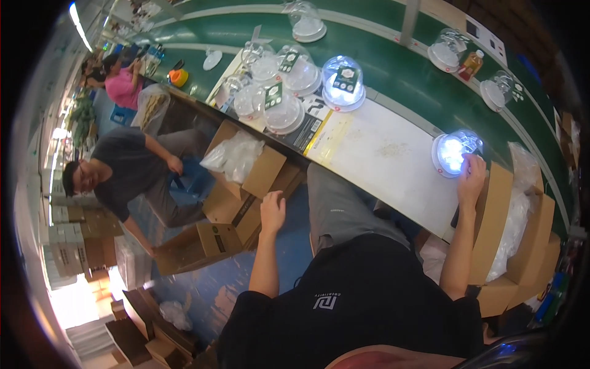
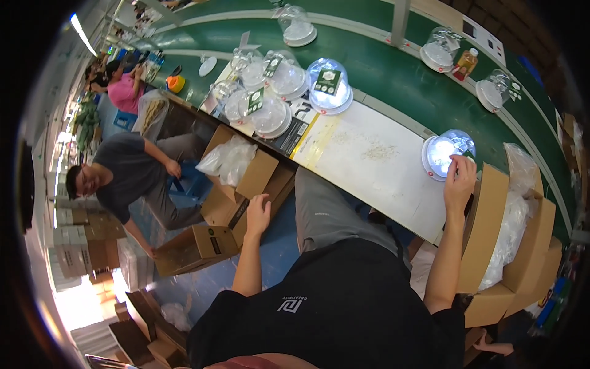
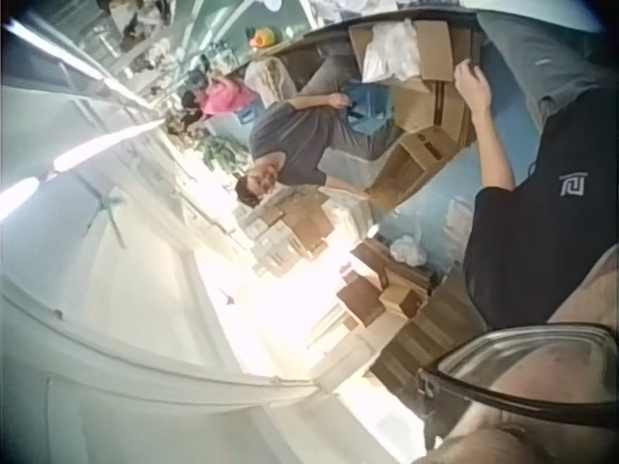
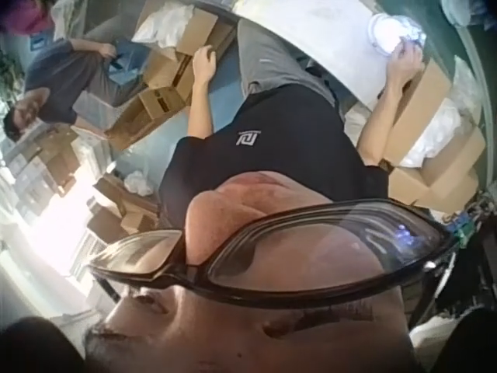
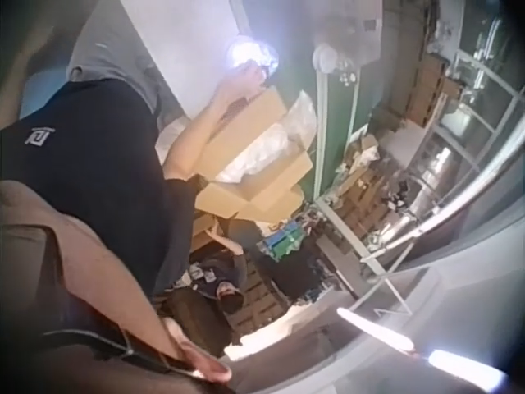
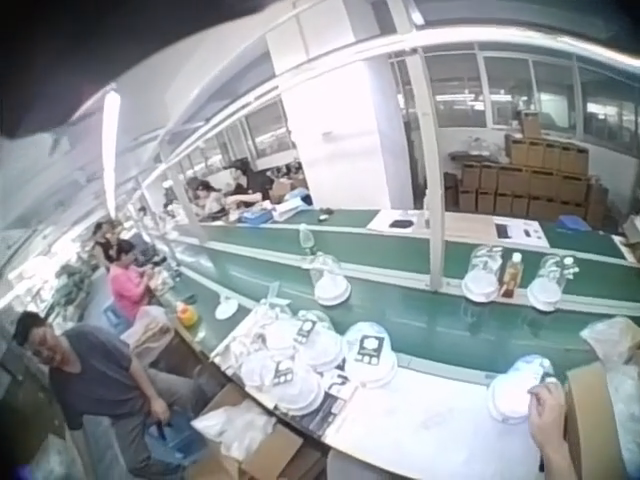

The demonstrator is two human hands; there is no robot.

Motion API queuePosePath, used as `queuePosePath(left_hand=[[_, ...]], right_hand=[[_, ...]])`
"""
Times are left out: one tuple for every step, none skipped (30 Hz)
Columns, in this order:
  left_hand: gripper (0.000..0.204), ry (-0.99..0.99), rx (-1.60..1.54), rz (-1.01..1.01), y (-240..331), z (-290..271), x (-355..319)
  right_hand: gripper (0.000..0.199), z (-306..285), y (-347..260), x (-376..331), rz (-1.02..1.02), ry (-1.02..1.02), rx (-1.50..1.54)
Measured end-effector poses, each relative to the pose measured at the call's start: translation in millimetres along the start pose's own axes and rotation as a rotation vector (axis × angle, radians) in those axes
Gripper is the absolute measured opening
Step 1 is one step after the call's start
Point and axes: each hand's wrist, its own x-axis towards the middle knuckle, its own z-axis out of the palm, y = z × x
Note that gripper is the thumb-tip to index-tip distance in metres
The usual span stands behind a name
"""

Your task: Packaging LED light fixtures and instruction manuals into cardboard boxes on an assembly line.

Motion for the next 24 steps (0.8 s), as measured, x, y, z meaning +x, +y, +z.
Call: queuePosePath(left_hand=[[0.033,0.036,0.083,-0.078,-10.3,0.2,-7.6],[0.038,0.075,0.171,-0.172,-20.5,-3.0,-19.2],[0.048,0.218,0.28,-0.211,-45.2,-1.0,-31.7],[0.059,0.227,0.299,-0.355,-53.2,-9.2,-40.6],[0.064,0.293,0.385,-0.509,-74.2,-10.9,-56.9],[0.069,0.367,0.478,-0.666,-102.7,-12.0,-76.6],[0.081,0.318,0.526,-0.829,-125.5,-14.8,-96.4],[0.084,0.26,0.599,-0.94,-136.0,-13.7,-114.2],[0.088,0.201,0.671,-1.049,-145.8,-13.1,-132.0],[0.099,0.148,0.637,-1.13,-165.4,-15.6,-154.7],[0.102,0.008,0.485,-1.187,-168.7,-13.1,-161.7],[0.105,-0.129,0.328,-1.232,-170.6,-9.9,-168.1],[0.107,-0.289,0.277,-1.194,-174.2,-4.7,-173.5],[0.105,-0.267,0.142,-1.144,-174.4,6.5,-182.3],[0.103,-0.243,0.01,-1.085,-172.4,19.9,-188.0],[0.103,-0.322,0.068,-1.065,-166.7,34.7,-183.3],[0.102,-0.348,0.144,-1.022,-153.3,48.9,-170.0],[0.102,-0.381,0.225,-0.963,-140.1,61.0,-157.4],[0.098,-0.452,0.383,-0.865,-142.2,67.5,-158.1],[0.087,-0.368,0.436,-0.842,-149.2,73.5,-166.4],[0.075,-0.274,0.483,-0.817,-158.3,74.8,-171.6],[0.062,-0.266,0.44,-0.843,-166.0,73.3,-161.6],[0.05,-0.268,0.408,-0.865,-172.8,65.4,-149.6],[0.043,-0.218,0.432,-0.839,-176.4,60.9,-145.3]], right_hand=[[0.012,7.2,-3.5,-10.0,-0.019,0.0,0.035],[0.012,9.8,-9.3,-18.6,-0.046,-0.01,0.082],[0.012,11.4,-18.9,-24.5,-0.021,-0.035,0.131],[0.011,11.0,-17.0,-34.6,-0.018,-0.061,0.145],[0.011,13.9,-16.9,-40.0,-0.02,-0.082,0.17],[0.013,18.5,-18.6,-44.7,-0.026,-0.119,0.166],[0.014,20.5,-16.9,-51.4,-0.014,-0.138,0.18],[0.015,21.2,-17.9,-57.0,0.007,-0.148,0.181],[0.017,21.5,-21.7,-60.7,0.008,-0.168,0.187],[0.017,23.1,-24.5,-65.0,-0.005,-0.183,0.199],[0.016,27.7,-21.5,-69.0,0.003,-0.195,0.242],[0.016,32.1,-20.0,-72.3,0.011,-0.202,0.284],[0.016,35.5,-20.1,-74.1,0.007,-0.197,0.281],[0.016,38.3,-21.2,-77.3,0.006,-0.217,0.287],[0.016,39.3,-23.1,-78.8,0.008,-0.232,0.291],[0.015,38.8,-24.7,-80.6,0.008,-0.23,0.302],[0.015,37.1,-27.6,-81.0,0.019,-0.204,0.277],[0.015,31.1,-26.9,-84.3,0.034,-0.228,0.26],[0.015,27.0,-30.6,-85.8,0.045,-0.258,0.263],[0.013,28.1,-33.1,-88.1,0.037,-0.26,0.267],[0.012,29.0,-40.5,-88.7,0.037,-0.302,0.295],[0.011,28.1,-43.8,-87.8,0.045,-0.33,0.311],[0.011,24.9,-46.3,-87.4,0.043,-0.331,0.28],[0.011,26.4,-52.0,-85.3,0.069,-0.298,0.268]])
